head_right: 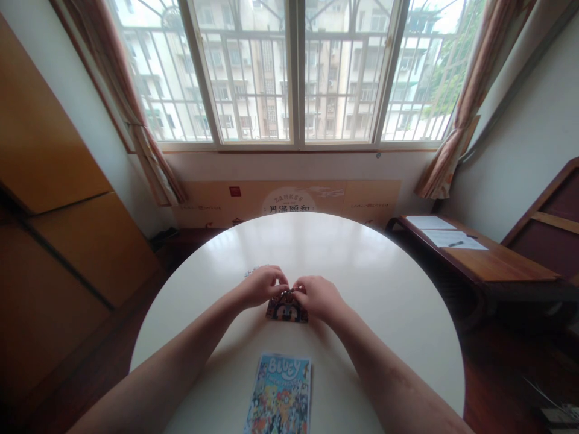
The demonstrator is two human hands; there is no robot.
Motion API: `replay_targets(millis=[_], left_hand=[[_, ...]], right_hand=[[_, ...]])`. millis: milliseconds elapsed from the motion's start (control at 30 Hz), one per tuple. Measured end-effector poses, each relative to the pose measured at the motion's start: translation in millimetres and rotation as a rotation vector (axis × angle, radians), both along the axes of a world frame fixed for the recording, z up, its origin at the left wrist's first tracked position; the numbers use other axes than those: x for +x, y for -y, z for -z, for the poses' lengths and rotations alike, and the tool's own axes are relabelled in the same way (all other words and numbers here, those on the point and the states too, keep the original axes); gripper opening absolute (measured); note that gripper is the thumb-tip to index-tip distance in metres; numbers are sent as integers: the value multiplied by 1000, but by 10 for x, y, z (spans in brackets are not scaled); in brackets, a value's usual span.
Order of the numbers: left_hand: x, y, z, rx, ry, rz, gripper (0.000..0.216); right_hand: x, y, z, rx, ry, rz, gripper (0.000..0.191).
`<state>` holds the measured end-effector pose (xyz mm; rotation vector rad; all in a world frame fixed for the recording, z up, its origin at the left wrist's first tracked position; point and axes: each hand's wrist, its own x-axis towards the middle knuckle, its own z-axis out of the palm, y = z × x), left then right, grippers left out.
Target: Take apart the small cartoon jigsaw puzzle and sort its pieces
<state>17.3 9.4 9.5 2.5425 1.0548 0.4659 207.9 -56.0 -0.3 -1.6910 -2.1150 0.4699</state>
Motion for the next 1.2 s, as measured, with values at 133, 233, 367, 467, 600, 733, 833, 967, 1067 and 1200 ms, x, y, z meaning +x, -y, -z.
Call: replay_targets(millis=[133,233,367,467,600,733,833,967,1067,1200], left_hand=[[6,7,-17,-6,-7,-20,15],[15,15,-32,-19,-17,-40,17],[19,15,-36,-47,-19,-62,19],[23,19,-43,-77,-22,-84,20],[44,40,-68,-117,-31,-117,21],[65,61,-95,-157,-35,-151,22],[70,67,-105,-180,-44,-176,23],[63,55,-88,-173,-46,-188,24],[54,38,-69,-193,-43,-197,24],[52,31,-72,-239,-45,-209,25]], right_hand=[[12,-4,5,-8,27,10,22],[19,-11,11,-3,33,11,21],[17,-15,7,10,28,8,21],[9,-13,-1,14,38,10,20],[9,-6,-8,19,53,7,20],[7,1,-7,31,51,4,21],[2,3,-5,33,41,4,21],[-2,3,-6,37,37,-6,21],[-5,3,-12,33,39,-7,21],[-9,4,-17,37,48,0,21]])
